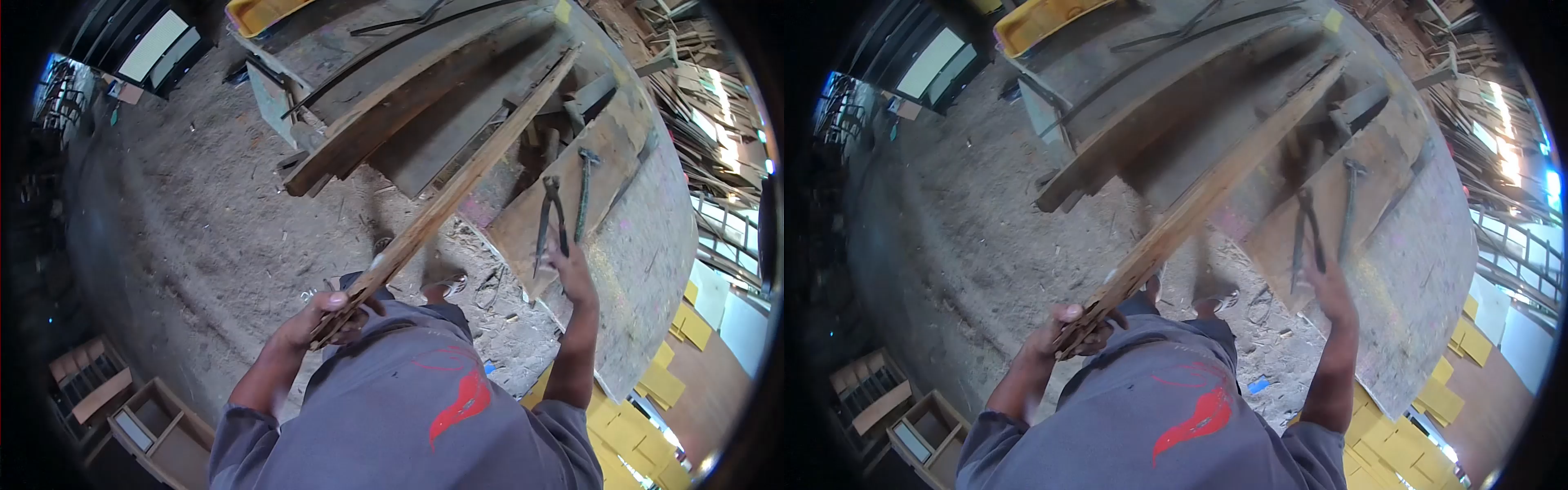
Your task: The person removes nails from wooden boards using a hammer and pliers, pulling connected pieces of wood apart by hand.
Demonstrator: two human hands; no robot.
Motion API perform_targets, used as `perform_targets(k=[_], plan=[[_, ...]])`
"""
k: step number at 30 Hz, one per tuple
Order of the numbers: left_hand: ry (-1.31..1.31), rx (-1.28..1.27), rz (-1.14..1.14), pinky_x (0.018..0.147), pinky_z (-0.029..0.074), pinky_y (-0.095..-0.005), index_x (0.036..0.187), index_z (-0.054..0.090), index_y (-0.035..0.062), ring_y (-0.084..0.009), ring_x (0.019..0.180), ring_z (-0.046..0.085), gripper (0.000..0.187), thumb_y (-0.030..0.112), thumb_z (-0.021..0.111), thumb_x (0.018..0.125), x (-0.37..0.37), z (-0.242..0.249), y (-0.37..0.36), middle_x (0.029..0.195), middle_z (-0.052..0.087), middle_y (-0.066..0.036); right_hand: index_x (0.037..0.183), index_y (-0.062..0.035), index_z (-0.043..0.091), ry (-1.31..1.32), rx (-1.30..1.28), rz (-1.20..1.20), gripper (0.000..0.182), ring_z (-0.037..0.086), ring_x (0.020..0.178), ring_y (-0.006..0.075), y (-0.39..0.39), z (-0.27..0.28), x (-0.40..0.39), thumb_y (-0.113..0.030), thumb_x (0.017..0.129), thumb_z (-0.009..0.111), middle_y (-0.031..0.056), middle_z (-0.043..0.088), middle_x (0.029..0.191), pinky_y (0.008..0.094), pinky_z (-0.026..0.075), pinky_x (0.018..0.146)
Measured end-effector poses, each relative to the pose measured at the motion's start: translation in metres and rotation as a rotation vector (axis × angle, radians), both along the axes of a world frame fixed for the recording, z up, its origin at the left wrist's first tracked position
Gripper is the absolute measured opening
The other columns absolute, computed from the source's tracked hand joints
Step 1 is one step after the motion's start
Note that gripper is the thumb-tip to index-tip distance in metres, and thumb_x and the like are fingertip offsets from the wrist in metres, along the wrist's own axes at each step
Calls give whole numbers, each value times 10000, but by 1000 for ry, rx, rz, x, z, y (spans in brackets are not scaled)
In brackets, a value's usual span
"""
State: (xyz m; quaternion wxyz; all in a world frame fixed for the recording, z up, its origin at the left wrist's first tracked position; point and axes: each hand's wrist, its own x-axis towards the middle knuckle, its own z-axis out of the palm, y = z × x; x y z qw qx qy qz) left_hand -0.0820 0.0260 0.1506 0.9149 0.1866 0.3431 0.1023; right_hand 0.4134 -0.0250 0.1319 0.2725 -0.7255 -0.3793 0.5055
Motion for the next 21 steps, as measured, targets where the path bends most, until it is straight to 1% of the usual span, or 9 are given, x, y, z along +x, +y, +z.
perform_targets(k=[3,5,8,11,12,14,16,18,21], plan=[[-38,-8,0,457,331,-256,1260,628,-71,-85,512,425,859,676,619,836,14,-3,5,679,444,27,1492,-3,516,-11,-34,215,515,635,1111,171,-29,7,-31,-234,1042,615,100,692,1200,355,522,956],[-78,-1,-1,443,323,-251,1261,627,-72,-84,506,427,857,680,604,850,29,-7,13,670,441,25,1483,-17,530,29,-120,374,505,624,1118,171,-27,40,-70,-267,1053,621,110,693,1212,354,514,972],[-97,43,5,421,303,-241,1273,616,-64,-71,478,408,873,715,557,885,54,-14,24,653,432,32,1508,-57,523,85,-288,457,532,627,1131,195,-16,93,-113,-314,1055,628,135,692,1201,369,494,1007],[-108,57,-6,425,310,-241,1277,614,-50,-68,467,394,865,728,528,908,78,-20,34,646,436,38,1533,-85,510,78,-316,578,529,642,1166,250,-25,98,-121,-303,1061,610,168,684,1239,380,475,1045],[-112,67,-4,427,312,-242,1278,616,-45,-68,467,393,854,723,522,917,87,-26,35,644,437,38,1564,-127,481,47,-323,605,536,643,1211,325,-30,98,-124,-302,1068,585,190,667,1299,399,471,1066],[-126,78,-14,446,325,-248,1290,623,-26,-75,478,400,804,692,498,951,101,-33,37,649,444,36,1576,-145,463,2,-306,625,540,632,1239,352,-34,105,-130,-298,1070,574,195,656,1332,411,470,1074],[-60,147,-40,440,324,-241,1332,600,-28,-73,483,399,826,698,480,955,117,-44,31,685,453,26,1598,-178,432,-40,-273,606,560,620,1260,385,-41,107,-131,-280,1063,565,216,650,1339,430,466,1081],[-1,227,-95,449,317,-245,1354,599,7,-71,500,411,821,708,491,942,128,-50,25,707,462,29,1600,-185,432,-58,-330,561,574,620,1258,392,-42,108,-131,-263,1051,578,223,654,1329,436,468,1075],[-7,196,-113,461,314,-254,1356,599,18,-75,506,412,816,709,501,932,143,-61,13,686,453,36,1601,-194,432,-117,-338,524,599,630,1221,400,-47,105,-125,-239,1028,600,221,669,1288,453,478,1053]])
